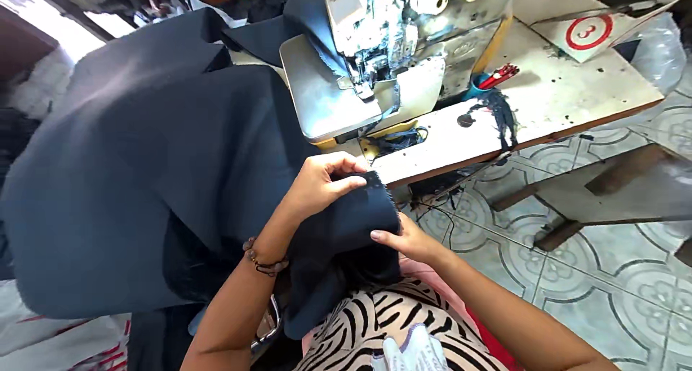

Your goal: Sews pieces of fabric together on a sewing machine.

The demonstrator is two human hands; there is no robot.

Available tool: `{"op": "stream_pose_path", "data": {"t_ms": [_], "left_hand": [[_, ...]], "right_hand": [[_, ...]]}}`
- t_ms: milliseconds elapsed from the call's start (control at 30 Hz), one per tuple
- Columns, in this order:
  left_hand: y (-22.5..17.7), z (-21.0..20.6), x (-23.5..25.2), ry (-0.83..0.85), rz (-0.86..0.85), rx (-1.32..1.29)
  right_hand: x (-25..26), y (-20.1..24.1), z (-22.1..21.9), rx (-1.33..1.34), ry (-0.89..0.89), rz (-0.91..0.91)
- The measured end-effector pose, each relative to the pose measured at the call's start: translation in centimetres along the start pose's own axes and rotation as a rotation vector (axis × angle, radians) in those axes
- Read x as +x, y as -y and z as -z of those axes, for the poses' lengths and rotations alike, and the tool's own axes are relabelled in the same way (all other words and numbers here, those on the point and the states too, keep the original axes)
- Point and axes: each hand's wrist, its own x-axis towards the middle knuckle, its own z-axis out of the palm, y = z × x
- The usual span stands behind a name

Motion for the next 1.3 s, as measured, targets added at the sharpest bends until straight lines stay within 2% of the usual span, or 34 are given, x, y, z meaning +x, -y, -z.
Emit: {"op": "stream_pose_path", "data": {"t_ms": [133, 367, 533, 633, 733, 833, 867, 967, 1067, 1100, 1167, 1233, 1300], "left_hand": [[-0.7, -0.1, -0.6, -0.026, 0.034, 0.012], [-1.2, -0.5, -0.4, -0.061, -0.065, 0.101], [-1.5, -1.1, -0.5, -0.038, -0.124, 0.153], [-1.6, -1.8, -0.3, -0.011, -0.146, 0.181], [-1.4, -2.7, 0.1, 0.118, -0.197, 0.252], [-1.6, -2.4, 0.8, 0.427, -0.206, 0.373], [-1.7, -2.0, 1.1, 0.506, -0.214, 0.427], [-1.4, 1.2, 1.7, 0.563, -0.245, 0.72], [-0.8, 6.6, 0.5, 0.478, -0.14, 0.836], [-0.8, 8.2, -0.4, 0.44, -0.091, 0.819], [-1.5, 10.4, -3.0, 0.323, 0.035, 0.654], [-2.8, 11.0, -5.9, 0.154, 0.129, 0.38], [-3.3, 11.0, -8.0, -0.023, 0.133, 0.101]], "right_hand": [[2.1, 1.1, 1.7, -0.001, 0.129, 0.103], [4.2, 4.0, 2.0, 0.157, 0.184, -0.001], [4.0, 3.8, 0.8, 0.098, 0.109, 0.011], [3.3, 3.5, 0.2, -0.032, 0.003, 0.0], [1.9, 3.4, 0.4, -0.25, -0.041, 0.092], [-1.0, 4.0, 1.5, -0.362, 0.016, 0.278], [-2.2, 4.4, 2.3, -0.361, -0.017, 0.314], [-6.2, 6.9, 5.0, -0.177, -0.323, 0.252], [-8.8, 10.1, 7.5, 0.118, -0.661, 0.274], [-9.3, 10.5, 8.7, 0.168, -0.709, 0.306], [-9.8, 9.8, 12.0, 0.249, -0.702, 0.356], [-9.8, 8.1, 15.6, 0.324, -0.61, 0.369], [-9.0, 7.0, 17.2, 0.299, -0.644, 0.307]]}}
